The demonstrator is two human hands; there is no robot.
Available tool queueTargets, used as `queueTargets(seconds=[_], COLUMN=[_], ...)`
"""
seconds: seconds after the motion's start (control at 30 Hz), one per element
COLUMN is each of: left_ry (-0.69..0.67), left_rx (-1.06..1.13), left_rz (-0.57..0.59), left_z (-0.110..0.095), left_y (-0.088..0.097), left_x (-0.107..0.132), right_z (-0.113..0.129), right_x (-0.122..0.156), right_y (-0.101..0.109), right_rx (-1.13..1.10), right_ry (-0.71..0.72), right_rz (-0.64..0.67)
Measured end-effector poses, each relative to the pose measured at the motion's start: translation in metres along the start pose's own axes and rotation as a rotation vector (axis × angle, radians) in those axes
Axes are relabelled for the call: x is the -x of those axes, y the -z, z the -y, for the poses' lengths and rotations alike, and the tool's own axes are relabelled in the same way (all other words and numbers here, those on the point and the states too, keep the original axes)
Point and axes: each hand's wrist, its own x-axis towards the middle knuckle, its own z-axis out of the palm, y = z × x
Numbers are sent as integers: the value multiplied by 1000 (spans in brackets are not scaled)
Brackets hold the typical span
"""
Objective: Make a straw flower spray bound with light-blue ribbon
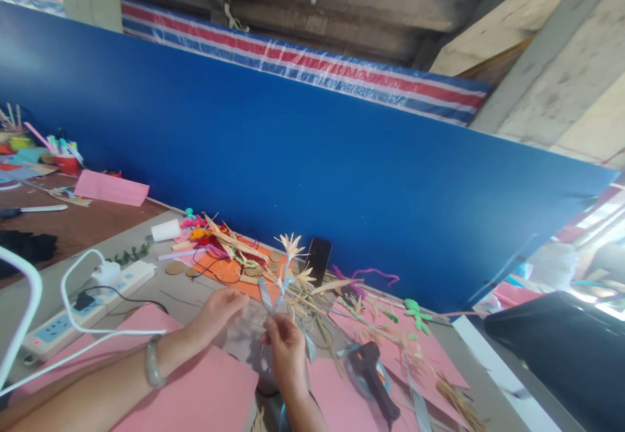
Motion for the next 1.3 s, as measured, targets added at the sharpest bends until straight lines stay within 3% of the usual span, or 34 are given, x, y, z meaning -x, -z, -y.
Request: queueTargets(seconds=[0.3, 0.57, 0.7, 0.8, 0.93, 1.3], left_ry=[-34, -44, -97, -211, -388, -448], left_rx=[-52, 15, -93, -244, -392, -621], left_rz=[8, -153, -129, -134, -113, -14], left_z=[-6, 8, 16, 23, 28, 39], left_y=[1, 6, 8, 11, 15, 12], left_x=[2, -11, -13, -13, -11, -6], right_z=[-7, -1, 4, 7, 11, 51], right_x=[0, 3, 5, 1, -13, -41], right_y=[-1, -1, -2, 0, 8, 49], right_rx=[-64, 10, 5, 9, -26, -9], right_ry=[-24, 39, 33, 37, 69, 146], right_rz=[-8, 19, 24, -16, -117, -251])
